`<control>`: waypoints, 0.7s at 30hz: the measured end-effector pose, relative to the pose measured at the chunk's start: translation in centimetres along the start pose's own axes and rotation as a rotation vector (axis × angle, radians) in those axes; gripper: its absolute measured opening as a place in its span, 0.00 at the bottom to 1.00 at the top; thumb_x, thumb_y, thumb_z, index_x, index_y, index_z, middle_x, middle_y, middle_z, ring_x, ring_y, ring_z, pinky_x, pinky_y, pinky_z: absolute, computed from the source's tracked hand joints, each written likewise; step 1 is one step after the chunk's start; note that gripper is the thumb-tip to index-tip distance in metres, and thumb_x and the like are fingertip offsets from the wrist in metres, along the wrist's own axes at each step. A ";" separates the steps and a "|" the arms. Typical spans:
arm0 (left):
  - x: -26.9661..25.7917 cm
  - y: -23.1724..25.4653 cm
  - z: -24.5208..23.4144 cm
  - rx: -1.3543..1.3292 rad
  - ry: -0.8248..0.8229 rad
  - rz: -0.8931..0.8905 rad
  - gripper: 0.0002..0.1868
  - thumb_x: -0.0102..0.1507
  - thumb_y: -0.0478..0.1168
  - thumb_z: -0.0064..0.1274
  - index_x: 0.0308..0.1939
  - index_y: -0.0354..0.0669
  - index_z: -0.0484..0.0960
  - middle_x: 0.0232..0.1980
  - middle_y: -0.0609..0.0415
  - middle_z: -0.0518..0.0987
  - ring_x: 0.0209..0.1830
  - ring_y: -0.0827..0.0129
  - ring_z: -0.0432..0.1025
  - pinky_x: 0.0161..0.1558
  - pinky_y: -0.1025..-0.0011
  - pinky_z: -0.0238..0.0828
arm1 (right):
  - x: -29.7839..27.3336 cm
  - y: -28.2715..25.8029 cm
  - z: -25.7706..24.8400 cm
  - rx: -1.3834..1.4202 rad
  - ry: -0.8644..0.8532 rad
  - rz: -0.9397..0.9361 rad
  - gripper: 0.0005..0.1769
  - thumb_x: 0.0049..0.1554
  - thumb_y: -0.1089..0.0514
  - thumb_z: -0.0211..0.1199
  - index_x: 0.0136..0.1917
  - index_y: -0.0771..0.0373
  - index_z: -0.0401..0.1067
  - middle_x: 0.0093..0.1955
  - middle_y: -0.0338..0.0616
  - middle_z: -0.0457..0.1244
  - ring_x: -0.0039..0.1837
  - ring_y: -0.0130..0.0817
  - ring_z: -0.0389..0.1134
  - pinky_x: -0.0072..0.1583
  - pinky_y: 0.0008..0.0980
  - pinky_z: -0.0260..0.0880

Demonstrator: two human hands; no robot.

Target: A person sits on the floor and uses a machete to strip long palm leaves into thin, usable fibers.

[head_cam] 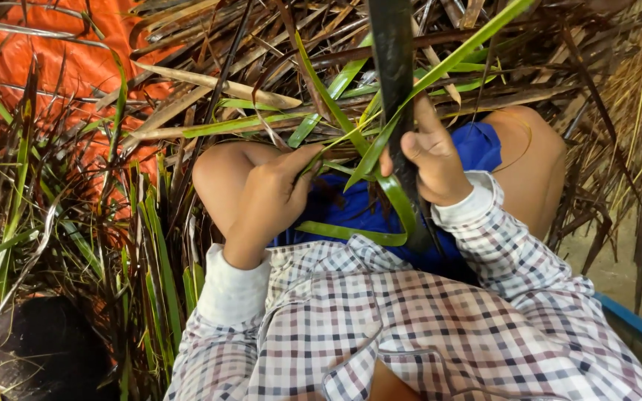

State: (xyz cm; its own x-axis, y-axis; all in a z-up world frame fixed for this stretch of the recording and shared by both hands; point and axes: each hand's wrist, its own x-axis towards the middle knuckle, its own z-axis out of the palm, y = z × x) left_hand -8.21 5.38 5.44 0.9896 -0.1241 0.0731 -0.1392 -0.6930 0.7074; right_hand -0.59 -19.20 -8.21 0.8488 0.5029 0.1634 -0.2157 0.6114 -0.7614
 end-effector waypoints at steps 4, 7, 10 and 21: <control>-1.1 -1.9 0.0 0.177 0.021 0.000 0.18 0.66 0.34 0.51 0.59 0.53 0.82 0.34 0.48 0.83 0.33 0.47 0.78 0.37 0.54 0.77 | -0.7 0.9 -1.7 -0.032 0.027 0.003 0.38 0.69 0.57 0.52 0.86 0.46 0.41 0.83 0.56 0.53 0.40 0.39 0.73 0.44 0.32 0.78; -0.6 -1.1 -0.2 0.289 0.077 0.062 0.19 0.65 0.36 0.51 0.60 0.57 0.81 0.39 0.53 0.83 0.39 0.51 0.80 0.42 0.58 0.78 | -0.5 -0.1 0.1 -0.043 0.037 -0.005 0.39 0.69 0.56 0.53 0.86 0.46 0.41 0.85 0.51 0.51 0.41 0.38 0.74 0.45 0.31 0.80; 0.2 -0.2 0.5 0.313 0.147 0.136 0.20 0.68 0.32 0.49 0.64 0.46 0.79 0.43 0.42 0.83 0.41 0.46 0.79 0.44 0.56 0.77 | -0.3 -1.3 2.0 -0.030 0.024 0.026 0.40 0.68 0.57 0.53 0.86 0.46 0.38 0.84 0.53 0.50 0.42 0.41 0.75 0.45 0.34 0.82; 1.4 1.2 3.7 0.093 0.298 0.191 0.10 0.69 0.37 0.53 0.54 0.52 0.85 0.38 0.57 0.84 0.39 0.61 0.82 0.42 0.68 0.80 | -1.0 0.4 3.5 0.055 -0.143 -0.052 0.42 0.66 0.67 0.50 0.86 0.53 0.34 0.73 0.73 0.58 0.38 0.55 0.75 0.41 0.45 0.82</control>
State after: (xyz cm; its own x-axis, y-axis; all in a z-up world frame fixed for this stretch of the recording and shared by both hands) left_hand -7.17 1.73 3.81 0.9108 -0.0550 0.4091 -0.3122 -0.7403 0.5955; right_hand -3.20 -17.26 -6.49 0.7828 0.5491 0.2928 -0.2026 0.6698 -0.7144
